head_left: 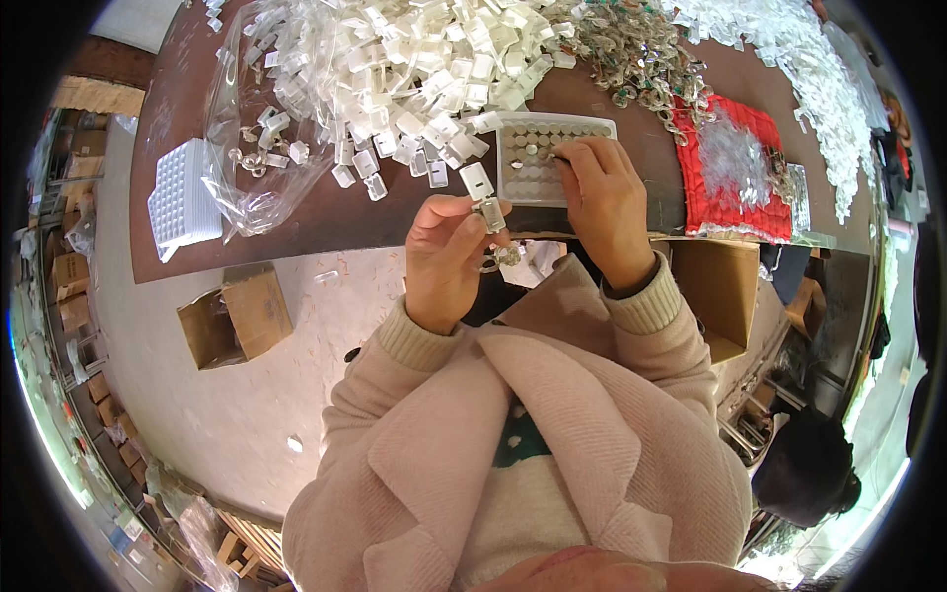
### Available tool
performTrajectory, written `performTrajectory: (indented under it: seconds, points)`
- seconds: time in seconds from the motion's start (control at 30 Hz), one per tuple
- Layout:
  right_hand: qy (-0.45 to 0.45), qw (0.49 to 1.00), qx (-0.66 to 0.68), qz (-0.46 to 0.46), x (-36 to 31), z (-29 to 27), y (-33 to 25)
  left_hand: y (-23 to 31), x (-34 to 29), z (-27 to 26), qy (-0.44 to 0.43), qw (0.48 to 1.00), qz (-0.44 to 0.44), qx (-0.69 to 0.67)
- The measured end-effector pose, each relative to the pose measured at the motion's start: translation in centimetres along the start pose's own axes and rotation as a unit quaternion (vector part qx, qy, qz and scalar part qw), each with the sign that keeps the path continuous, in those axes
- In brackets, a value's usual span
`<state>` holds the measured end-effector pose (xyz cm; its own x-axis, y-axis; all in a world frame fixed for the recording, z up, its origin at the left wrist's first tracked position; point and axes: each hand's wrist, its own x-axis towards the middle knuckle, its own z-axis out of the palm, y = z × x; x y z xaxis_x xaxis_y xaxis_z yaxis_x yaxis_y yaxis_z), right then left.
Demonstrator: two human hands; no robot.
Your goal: The person opens a plastic bag and removes small white plastic housings. They then repeatedly pick up metal contacts and insert them into the housings, placing the assembled units into a compartmentalized tray. The person continues this assembly process throughout the clip.
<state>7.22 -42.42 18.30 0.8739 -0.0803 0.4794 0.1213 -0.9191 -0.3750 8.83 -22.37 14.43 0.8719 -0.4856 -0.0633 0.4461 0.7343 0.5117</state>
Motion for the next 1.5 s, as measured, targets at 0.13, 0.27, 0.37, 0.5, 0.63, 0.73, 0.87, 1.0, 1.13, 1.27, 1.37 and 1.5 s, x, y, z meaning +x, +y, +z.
performTrajectory:
  seconds: [0.13, 0.27, 0.37, 0.5, 0.63, 0.73, 0.87, 1.0, 1.13, 1.27, 1.37, 1.5]
  points:
    - [-0.003, 0.998, 0.051, 0.025, 0.2, -0.5, -1.0, -0.3, 0.1, 0.3, 0.003, 1.000, -0.001, -0.005]
    - [0.036, 0.976, 0.211, -0.025, -0.9, -1.7, -3.8, -0.7, -0.1, 0.7, 0.003, 1.000, 0.024, -0.001]
    - [0.020, 0.977, 0.204, -0.056, -1.1, -1.9, -5.1, -0.8, -0.5, 1.1, 0.009, 0.998, 0.049, 0.036]
    - [0.020, 0.980, 0.188, -0.058, -1.4, -2.1, -5.7, -0.5, -0.9, 1.2, 0.000, 0.998, 0.049, 0.039]
    - [0.058, 0.981, 0.168, -0.073, -1.5, -1.7, -5.5, -0.3, -0.9, 1.0, -0.005, 1.000, 0.007, 0.005]
    - [0.064, 0.980, 0.149, -0.119, -1.4, -1.1, -5.2, -0.4, -0.9, 0.8, 0.010, 1.000, -0.006, -0.006]
    - [0.059, 0.980, 0.105, -0.155, -1.8, -0.3, -5.5, -0.8, -0.6, 0.6, -0.008, 0.999, 0.035, -0.003]
    - [0.032, 0.981, 0.163, -0.099, -1.8, 0.5, -5.2, -0.8, -0.4, 0.2, 0.073, 0.996, 0.037, 0.030]
    - [0.025, 0.997, 0.064, -0.018, -0.5, 1.5, -3.3, -0.6, -0.4, -0.2, 0.102, 0.994, 0.011, 0.042]
    - [-0.002, 0.998, 0.030, -0.050, 0.2, 1.8, -2.9, -0.1, -0.2, -0.4, 0.087, 0.995, -0.001, 0.038]
    - [0.018, 0.995, 0.088, -0.042, 0.4, 1.4, -3.4, 0.1, -0.1, -0.3, 0.092, 0.995, -0.013, 0.033]
    - [0.045, 0.976, 0.211, -0.022, -0.3, 0.6, -4.9, 0.0, -0.3, -0.2, 0.077, 0.997, -0.020, 0.011]
